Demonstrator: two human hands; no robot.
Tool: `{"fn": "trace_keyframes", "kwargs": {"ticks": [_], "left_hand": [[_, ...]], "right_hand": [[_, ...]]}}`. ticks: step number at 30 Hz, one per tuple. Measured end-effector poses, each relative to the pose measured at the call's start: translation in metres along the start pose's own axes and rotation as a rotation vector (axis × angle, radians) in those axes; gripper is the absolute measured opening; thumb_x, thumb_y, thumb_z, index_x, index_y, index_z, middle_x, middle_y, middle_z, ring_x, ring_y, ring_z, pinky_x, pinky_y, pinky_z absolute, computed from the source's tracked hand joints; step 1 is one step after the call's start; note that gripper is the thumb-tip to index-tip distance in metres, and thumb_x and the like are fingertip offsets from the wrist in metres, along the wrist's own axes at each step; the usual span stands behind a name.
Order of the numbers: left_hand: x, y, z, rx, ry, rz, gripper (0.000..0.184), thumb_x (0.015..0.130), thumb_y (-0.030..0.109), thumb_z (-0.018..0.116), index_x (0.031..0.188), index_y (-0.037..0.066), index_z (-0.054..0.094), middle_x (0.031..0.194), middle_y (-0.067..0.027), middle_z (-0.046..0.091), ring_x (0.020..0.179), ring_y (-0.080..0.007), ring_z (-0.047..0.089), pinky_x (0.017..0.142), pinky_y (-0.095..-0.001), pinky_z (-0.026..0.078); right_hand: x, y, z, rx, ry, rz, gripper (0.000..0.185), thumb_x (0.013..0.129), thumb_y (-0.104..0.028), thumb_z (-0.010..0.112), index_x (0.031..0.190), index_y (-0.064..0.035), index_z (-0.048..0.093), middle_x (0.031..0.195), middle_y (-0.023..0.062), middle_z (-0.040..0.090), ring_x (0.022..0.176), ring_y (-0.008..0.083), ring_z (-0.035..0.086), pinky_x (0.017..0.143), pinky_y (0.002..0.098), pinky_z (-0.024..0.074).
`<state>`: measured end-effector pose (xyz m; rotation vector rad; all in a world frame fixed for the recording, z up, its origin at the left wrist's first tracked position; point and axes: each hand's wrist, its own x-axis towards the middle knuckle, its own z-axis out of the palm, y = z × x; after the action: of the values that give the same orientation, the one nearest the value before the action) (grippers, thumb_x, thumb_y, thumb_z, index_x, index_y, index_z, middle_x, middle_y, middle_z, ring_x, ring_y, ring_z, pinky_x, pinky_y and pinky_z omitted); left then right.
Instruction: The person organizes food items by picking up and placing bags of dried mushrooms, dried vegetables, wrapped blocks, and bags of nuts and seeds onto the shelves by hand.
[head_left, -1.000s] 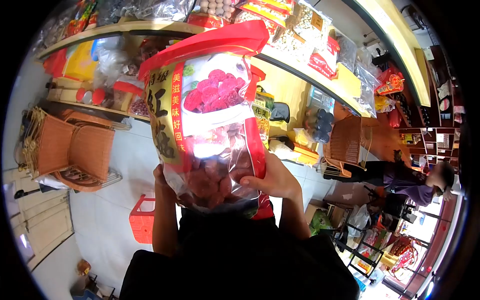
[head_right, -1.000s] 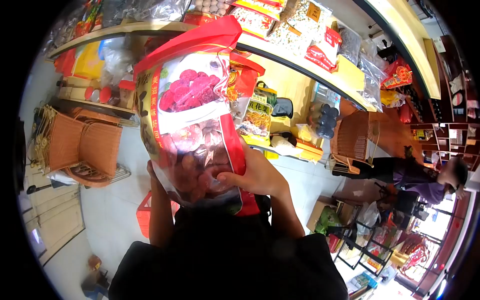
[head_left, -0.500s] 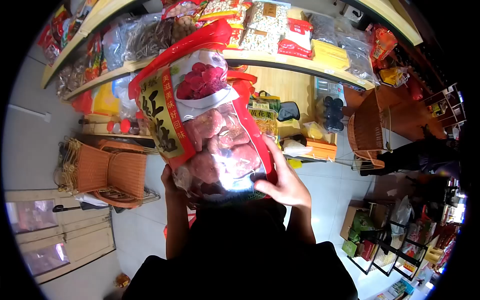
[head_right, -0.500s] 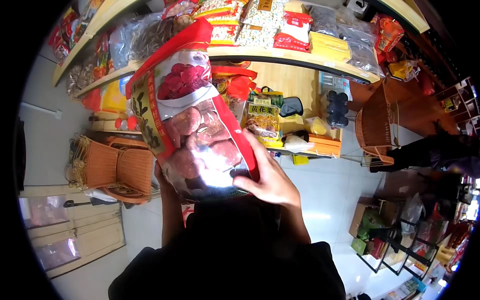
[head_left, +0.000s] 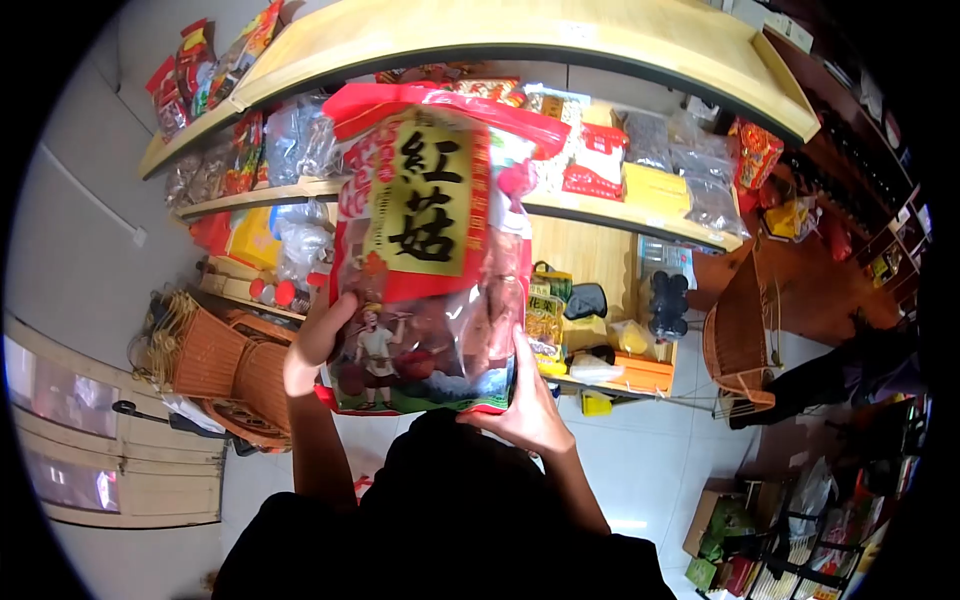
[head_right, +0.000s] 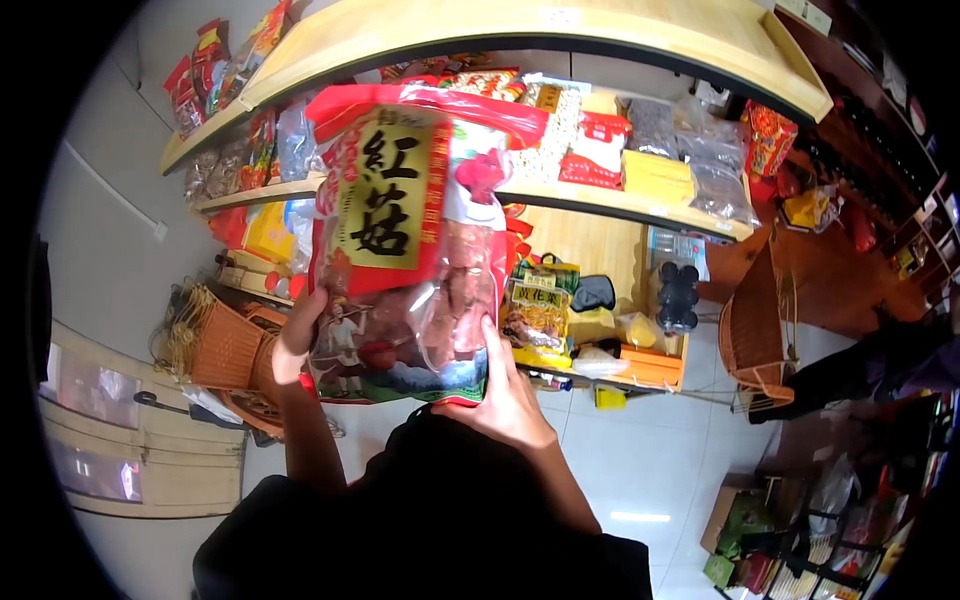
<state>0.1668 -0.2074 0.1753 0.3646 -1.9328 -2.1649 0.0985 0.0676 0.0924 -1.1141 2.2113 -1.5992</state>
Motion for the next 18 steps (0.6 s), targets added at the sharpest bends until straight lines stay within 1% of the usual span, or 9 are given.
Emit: {"fn": "trace_keyframes", "kwargs": {"ticks": [2,3,6,7,10,13,14,16,18], "left_hand": [[0.011,0.014,0.002,0.05,-0.131,0.138,0.062,0.093,0.027,0.056,0.142,0.0,0.03,0.119,-0.0069,0.053,0.103,-0.015,0.052,0.093,-0.0291,0.04],[0.016,0.016,-0.011,0.133,-0.158,0.074,0.072,0.09,0.036,0.06,0.144,0.001,0.027,0.114,-0.0048,0.052,0.105,-0.0155,0.049,0.095,-0.0298,0.038],[0.038,0.013,-0.046,0.195,-0.16,0.144,0.091,0.085,0.048,0.064,0.15,0.007,0.015,0.123,-0.0068,0.046,0.11,-0.0178,0.045,0.096,-0.0312,0.036],[0.042,0.025,-0.053,0.166,-0.195,0.161,0.09,0.086,0.041,0.064,0.151,0.009,0.01,0.134,-0.0099,0.04,0.118,-0.019,0.042,0.099,-0.0331,0.035],[0.072,0.053,-0.048,-0.143,-0.335,0.442,0.088,0.086,0.041,0.057,0.149,0.002,0.009,0.151,-0.0125,0.024,0.134,-0.0239,0.033,0.107,-0.0365,0.03],[0.13,0.059,-0.119,0.157,-0.085,0.32,0.11,0.075,0.058,0.063,0.15,0.002,0.004,0.153,-0.0212,0.015,0.131,-0.0291,0.038,0.109,-0.0337,0.029],[0.147,0.056,-0.132,-0.354,-0.24,0.402,0.117,0.07,0.064,0.064,0.149,0.003,0.004,0.151,-0.0249,0.016,0.132,-0.0326,0.037,0.11,-0.0369,0.029],[0.175,0.053,-0.172,-0.443,-0.315,0.458,0.121,0.067,0.067,0.065,0.149,0.003,0.004,0.15,-0.0285,0.015,0.133,-0.0351,0.036,0.11,-0.0413,0.029],[0.203,0.058,-0.19,-0.6,-0.575,0.667,0.118,0.068,0.067,0.065,0.148,0.002,0.008,0.149,-0.0338,0.012,0.137,-0.0406,0.026,0.11,-0.0497,0.027]], "right_hand": [[0.007,0.009,0.014,0.059,0.096,0.016,0.13,0.053,-0.027,0.093,0.147,-0.0011,0.006,0.141,0.0286,0.032,0.131,0.0378,0.038,0.105,0.0433,0.0358],[0.011,0.019,0.022,0.081,0.141,-0.049,0.13,0.053,-0.026,0.093,0.147,-0.0004,0.007,0.141,0.0263,0.033,0.131,0.0343,0.037,0.106,0.0425,0.0334],[0.033,0.027,0.041,0.036,0.32,-0.289,0.121,0.055,-0.032,0.092,0.145,-0.0006,0.016,0.126,0.0271,0.043,0.114,0.0411,0.05,0.094,0.0454,0.0433],[0.044,0.031,0.05,0.04,0.346,-0.331,0.121,0.055,-0.033,0.092,0.144,-0.0003,0.017,0.124,0.0265,0.043,0.113,0.041,0.05,0.093,0.0453,0.0435],[0.091,0.035,0.08,0.102,0.419,-0.455,0.121,0.055,-0.032,0.092,0.144,0.0002,0.017,0.125,0.0279,0.042,0.115,0.0395,0.05,0.095,0.0463,0.0425],[0.148,0.022,0.103,0.049,0.549,-0.505,0.118,0.057,-0.03,0.091,0.144,0.0002,0.017,0.13,0.0278,0.042,0.117,0.0386,0.05,0.099,0.0461,0.0396],[0.171,0.009,0.105,-0.007,0.606,-0.573,0.117,0.058,-0.029,0.09,0.144,0.0006,0.017,0.131,0.0264,0.042,0.118,0.0369,0.05,0.1,0.0454,0.0384],[0.202,-0.004,0.11,-0.102,0.678,-0.572,0.115,0.059,-0.027,0.089,0.143,0.0053,0.018,0.132,0.0243,0.042,0.119,0.0319,0.049,0.102,0.041,0.0376],[0.242,-0.008,0.109,-0.2,0.776,-0.61,0.116,0.057,-0.03,0.09,0.141,0.01,0.021,0.134,0.0243,0.041,0.12,0.0298,0.048,0.102,0.0379,0.0378]]}}
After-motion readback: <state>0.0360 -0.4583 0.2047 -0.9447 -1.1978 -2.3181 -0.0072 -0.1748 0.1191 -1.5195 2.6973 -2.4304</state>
